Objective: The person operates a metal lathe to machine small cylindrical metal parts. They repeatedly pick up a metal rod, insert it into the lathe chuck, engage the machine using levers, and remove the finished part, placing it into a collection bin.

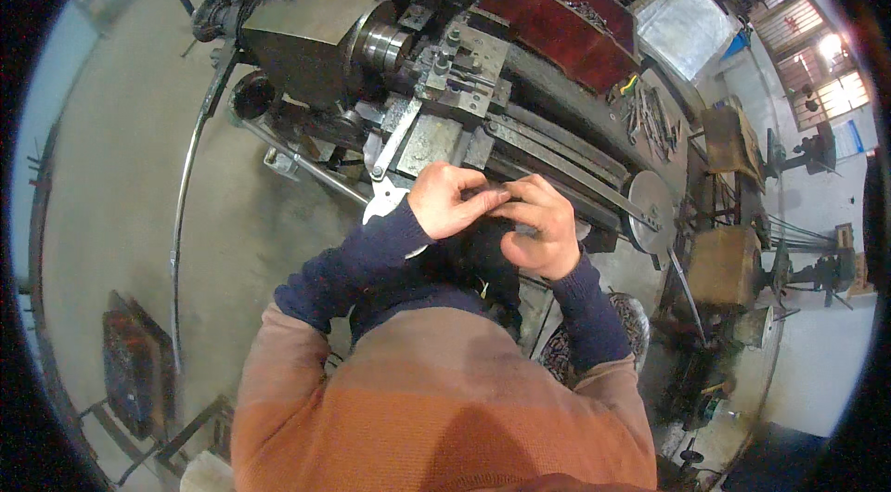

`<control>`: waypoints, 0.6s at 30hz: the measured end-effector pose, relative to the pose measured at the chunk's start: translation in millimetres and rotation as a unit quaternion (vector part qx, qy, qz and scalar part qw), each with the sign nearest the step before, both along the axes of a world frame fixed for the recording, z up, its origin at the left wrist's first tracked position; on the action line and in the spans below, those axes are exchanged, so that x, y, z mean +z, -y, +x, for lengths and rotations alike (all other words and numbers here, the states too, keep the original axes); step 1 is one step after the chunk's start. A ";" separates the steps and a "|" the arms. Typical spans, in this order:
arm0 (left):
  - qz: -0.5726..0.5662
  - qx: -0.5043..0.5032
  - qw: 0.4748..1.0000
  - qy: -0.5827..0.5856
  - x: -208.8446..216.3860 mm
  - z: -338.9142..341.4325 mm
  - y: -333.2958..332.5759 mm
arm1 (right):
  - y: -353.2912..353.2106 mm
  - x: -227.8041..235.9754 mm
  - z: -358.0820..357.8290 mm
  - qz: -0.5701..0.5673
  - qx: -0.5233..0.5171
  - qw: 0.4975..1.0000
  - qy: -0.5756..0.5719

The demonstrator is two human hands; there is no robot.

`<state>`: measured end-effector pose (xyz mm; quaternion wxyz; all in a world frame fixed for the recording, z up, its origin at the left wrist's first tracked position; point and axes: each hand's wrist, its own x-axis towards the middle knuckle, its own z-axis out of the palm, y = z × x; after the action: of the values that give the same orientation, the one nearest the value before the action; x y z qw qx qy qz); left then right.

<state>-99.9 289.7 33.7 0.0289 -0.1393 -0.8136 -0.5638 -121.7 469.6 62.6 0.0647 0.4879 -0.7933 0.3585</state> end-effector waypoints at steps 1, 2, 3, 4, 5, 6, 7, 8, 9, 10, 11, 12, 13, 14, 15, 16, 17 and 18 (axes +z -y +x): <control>0.000 -0.010 1.000 0.002 1.2 1.6 1.2 | 0.1 -3.2 -1.8 -0.005 0.006 1.000 0.015; 0.134 -0.037 0.984 0.114 3.6 4.0 0.4 | 0.1 -5.1 -2.6 -0.010 0.012 0.999 0.030; 0.243 -0.059 0.958 0.138 0.9 3.7 1.9 | 0.8 -2.3 -0.9 -0.025 0.007 0.998 0.057; 0.348 -0.079 0.920 0.161 -2.5 2.1 5.7 | 1.0 -3.6 -0.2 -0.037 0.006 0.998 0.052; 0.385 -0.078 0.900 0.188 -8.7 1.2 8.1 | 0.9 -4.9 0.7 -0.049 0.005 0.998 0.046; 0.368 -0.072 0.909 0.182 -9.6 2.6 7.3 | 1.0 -6.2 1.7 -0.061 0.005 0.997 0.040; 0.348 -0.081 0.917 0.179 -11.7 4.4 7.1 | 2.8 -7.6 2.4 -0.069 0.004 0.997 0.037; 0.329 -0.091 0.924 0.175 -13.8 6.4 6.6 | 4.1 -9.3 2.9 -0.071 0.002 0.997 0.043; 0.340 -0.098 0.916 0.187 -14.6 8.5 5.4 | 5.0 -11.2 3.3 -0.074 0.000 0.996 0.048; 0.351 -0.105 0.909 0.197 -14.2 9.5 4.3 | 5.7 -12.1 3.1 -0.078 -0.003 0.996 0.052; 0.361 -0.113 0.902 0.208 -14.2 10.3 3.5 | 5.8 -12.3 3.1 -0.074 -0.001 0.996 0.050; 0.369 -0.115 0.897 0.214 -15.3 10.6 2.9 | 6.2 -11.9 3.5 -0.073 -0.005 0.996 0.045; 0.377 -0.117 0.892 0.220 -16.7 10.6 2.3 | 7.1 -10.9 3.8 -0.071 -0.007 0.997 0.041; 0.385 -0.119 0.887 0.226 -18.2 10.6 1.5 | 7.9 -9.8 4.4 -0.070 -0.010 0.997 0.036; 0.398 -0.119 0.879 0.235 -19.7 11.0 0.5 | 9.0 -8.7 5.6 -0.061 -0.018 0.998 0.028; 0.410 -0.120 0.871 0.244 -21.3 11.4 -0.6 | 10.5 -7.7 7.3 -0.054 -0.027 0.998 0.020; 0.422 -0.120 0.862 0.253 -22.5 11.6 -1.5 | 11.4 -7.4 8.6 -0.047 -0.036 0.998 0.012; 0.434 -0.125 0.854 0.259 -23.5 11.3 -2.2 | 11.7 -7.6 8.6 -0.048 -0.041 0.998 -0.005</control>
<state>-88.6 291.9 10.2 -0.1957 -0.0618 -0.4402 -0.8741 -113.1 457.8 55.1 0.1060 0.4533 -0.7941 0.3908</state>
